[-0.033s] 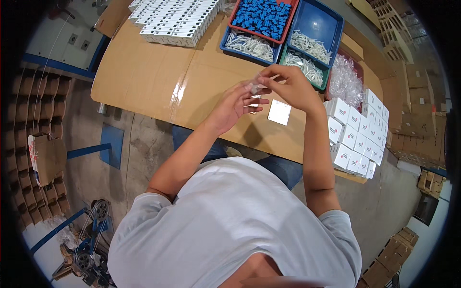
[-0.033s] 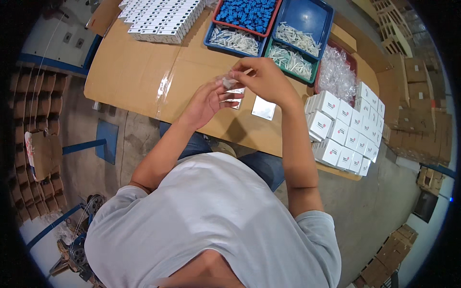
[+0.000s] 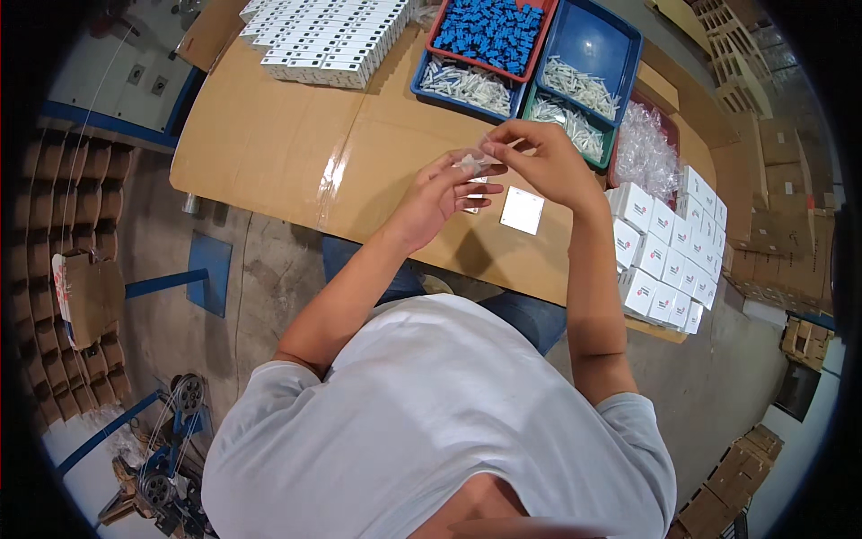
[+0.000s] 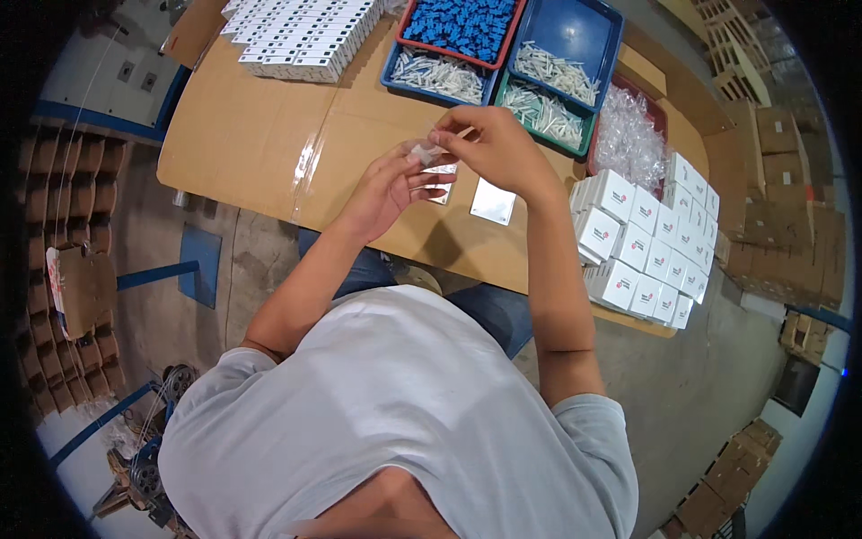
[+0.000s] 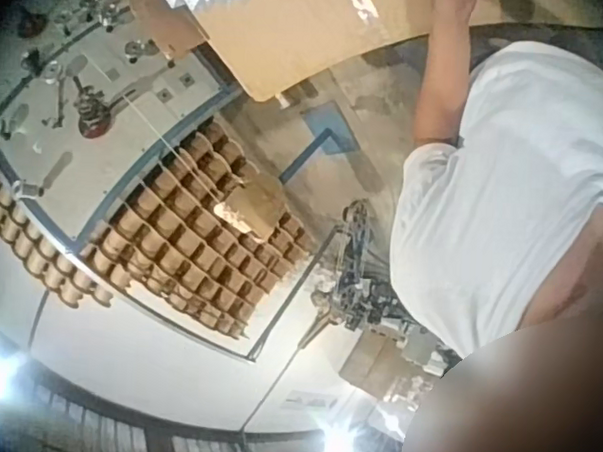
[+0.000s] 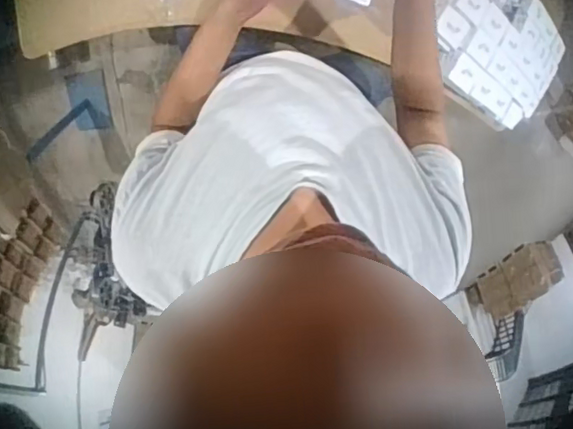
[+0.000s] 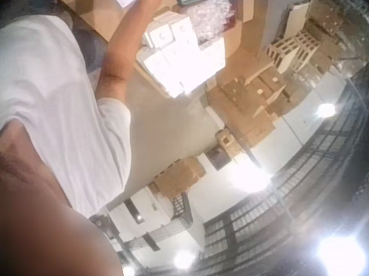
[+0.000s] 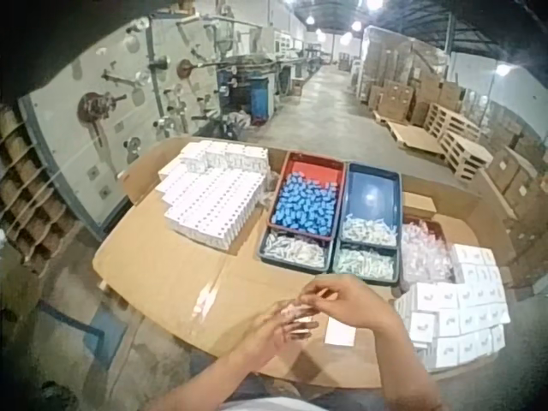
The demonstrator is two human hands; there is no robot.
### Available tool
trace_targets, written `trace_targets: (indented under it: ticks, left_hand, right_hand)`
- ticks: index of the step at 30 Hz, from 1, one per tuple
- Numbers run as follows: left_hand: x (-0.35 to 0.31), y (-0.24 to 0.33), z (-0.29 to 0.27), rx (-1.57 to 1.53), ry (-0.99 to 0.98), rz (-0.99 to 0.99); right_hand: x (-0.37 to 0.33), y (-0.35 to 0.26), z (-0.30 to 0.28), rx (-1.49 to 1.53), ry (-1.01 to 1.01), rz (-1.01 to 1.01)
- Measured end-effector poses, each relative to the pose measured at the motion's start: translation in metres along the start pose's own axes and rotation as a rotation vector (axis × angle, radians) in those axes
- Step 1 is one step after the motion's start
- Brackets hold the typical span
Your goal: Assembling small electrical switch components and packing them into white boxes.
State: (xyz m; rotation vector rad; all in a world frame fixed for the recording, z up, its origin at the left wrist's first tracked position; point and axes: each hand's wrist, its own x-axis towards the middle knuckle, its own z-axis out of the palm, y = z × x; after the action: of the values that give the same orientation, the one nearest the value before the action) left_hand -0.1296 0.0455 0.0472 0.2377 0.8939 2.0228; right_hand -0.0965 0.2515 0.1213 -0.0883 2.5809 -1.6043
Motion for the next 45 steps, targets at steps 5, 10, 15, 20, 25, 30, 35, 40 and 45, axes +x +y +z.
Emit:
trace_targets:
  ticks: [5, 10, 15, 20, 25, 30, 35, 40, 45]
  left_hand:
    - [0.003, -0.011, -0.003, 0.091, 0.057, 0.089]
    - [0.007, -0.016, -0.012, 0.092, 0.105, 0.089]
    - [0.004, -0.012, -0.003, 0.135, 0.068, 0.135]
    - [0.004, -0.018, -0.004, 0.143, 0.087, 0.165]
    - [0.006, -0.014, 0.001, 0.165, 0.109, 0.153]
    - [0.009, -0.015, 0.005, 0.175, 0.124, 0.190]
    - [0.006, -0.004, 0.018, 0.198, 0.175, 0.226]
    - [0.007, -0.008, 0.011, 0.280, 0.162, 0.263]
    - [0.005, -0.007, 0.023, 1.023, 0.448, 0.628]
  right_hand:
    - [-0.002, 0.004, -0.001, -0.042, 0.101, -0.052]
    - [-0.002, 0.007, 0.000, 0.016, 0.095, -0.030]
    - [-0.002, 0.005, 0.004, 0.066, 0.101, -0.028]
    - [-0.003, 0.002, 0.002, 0.109, 0.099, -0.012]
    - [-0.003, 0.005, 0.000, 0.042, 0.097, -0.100]
    - [-0.004, 0.007, 0.000, 0.018, 0.082, -0.080]
    - [-0.005, 0.005, 0.000, -0.011, 0.157, -0.100]
    - [-0.005, 0.003, 0.003, 0.009, 0.217, -0.107]
    - [-0.006, 0.002, 0.001, 0.001, 0.208, -0.100]
